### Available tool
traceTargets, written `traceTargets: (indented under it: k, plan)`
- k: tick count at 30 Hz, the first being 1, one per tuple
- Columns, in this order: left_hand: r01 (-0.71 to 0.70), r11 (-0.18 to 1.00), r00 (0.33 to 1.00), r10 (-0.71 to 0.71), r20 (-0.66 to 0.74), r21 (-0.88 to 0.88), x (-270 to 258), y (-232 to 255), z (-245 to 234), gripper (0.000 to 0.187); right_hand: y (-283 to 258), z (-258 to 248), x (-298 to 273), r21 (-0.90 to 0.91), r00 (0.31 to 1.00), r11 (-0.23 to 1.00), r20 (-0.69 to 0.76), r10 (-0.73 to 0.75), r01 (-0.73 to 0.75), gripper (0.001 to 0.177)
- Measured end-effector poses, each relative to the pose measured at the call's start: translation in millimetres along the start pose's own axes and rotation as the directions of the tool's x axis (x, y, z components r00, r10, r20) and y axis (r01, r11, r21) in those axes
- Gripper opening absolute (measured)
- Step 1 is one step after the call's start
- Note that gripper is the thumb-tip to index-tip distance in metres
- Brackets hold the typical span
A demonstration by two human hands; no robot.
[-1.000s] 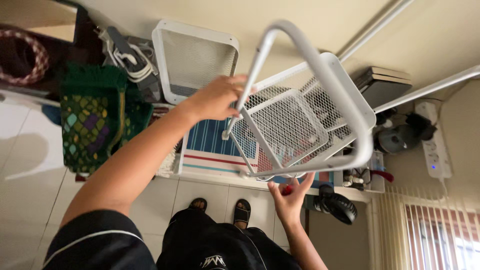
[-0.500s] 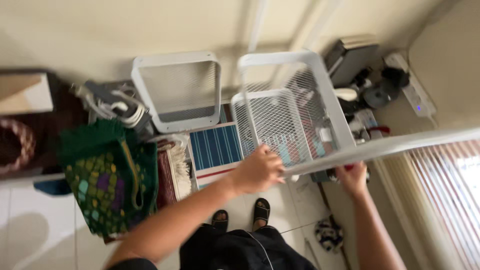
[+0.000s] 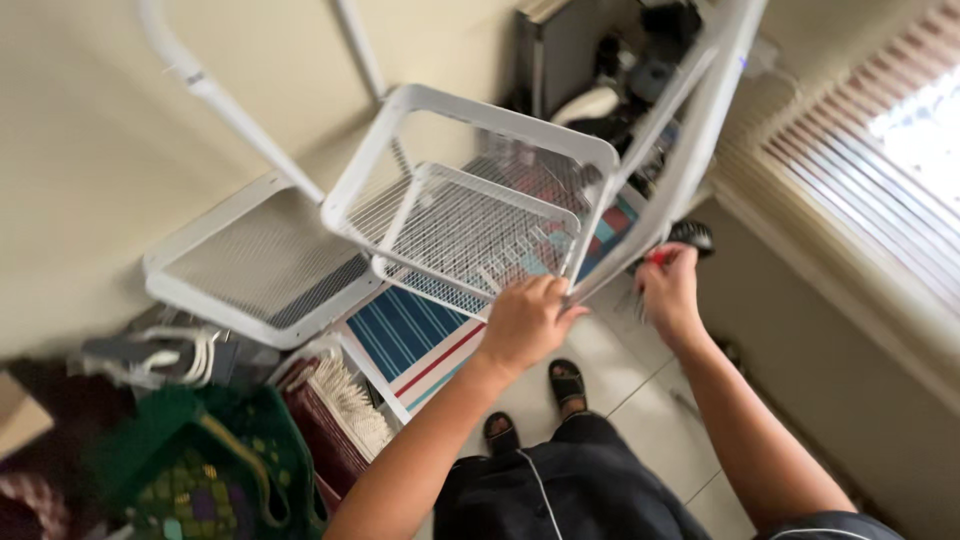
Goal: The person assembles a white wire mesh shelving unit using a red-handled screwdriver. They attach vertical poles to the mesh baskets, insert screws, and tighten them at multiple connection points. The person repositions the unit to access different sides and continues securing the frame.
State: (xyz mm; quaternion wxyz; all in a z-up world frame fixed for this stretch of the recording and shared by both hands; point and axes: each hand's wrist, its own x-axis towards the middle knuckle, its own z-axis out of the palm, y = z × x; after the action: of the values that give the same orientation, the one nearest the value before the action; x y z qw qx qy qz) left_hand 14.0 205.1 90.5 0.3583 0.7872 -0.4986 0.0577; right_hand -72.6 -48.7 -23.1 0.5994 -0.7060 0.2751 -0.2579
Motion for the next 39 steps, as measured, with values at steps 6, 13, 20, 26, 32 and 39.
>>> traceTargets:
  k: [6,13,20,26,32,39]
  plan:
    - [0.022,1.0,0.999,-0.022,0.042,-0.013,1,2,-10,0.025,-94,-32,-101,-0.244,0.916,0.967,0.366,0.164,-0.075,0.035]
    - [0.031,0.999,0.997,-0.031,0.074,0.009,5,16,-16,0.015,-137,-34,-98,-0.276,0.803,0.931,0.595,-0.031,0.24,0.036]
    - [0.076,0.997,0.995,-0.076,0.07,0.014,11,14,-15,0.018,-146,-34,-73,-0.26,0.652,0.941,0.756,0.057,0.218,0.055]
    - [0.075,0.997,0.992,-0.074,0.107,-0.009,18,17,-22,0.011,-143,-42,-66,-0.244,0.675,0.962,0.732,0.098,0.125,0.045]
    - [0.015,1.0,0.997,-0.015,0.075,0.003,20,14,-18,0.01,-128,-41,-70,-0.181,0.7,0.981,0.709,0.083,0.067,0.04]
    - [0.051,0.998,0.992,-0.055,0.112,0.031,20,12,-16,0.013,-119,-43,-71,-0.174,0.683,0.974,0.695,0.226,-0.145,0.04]
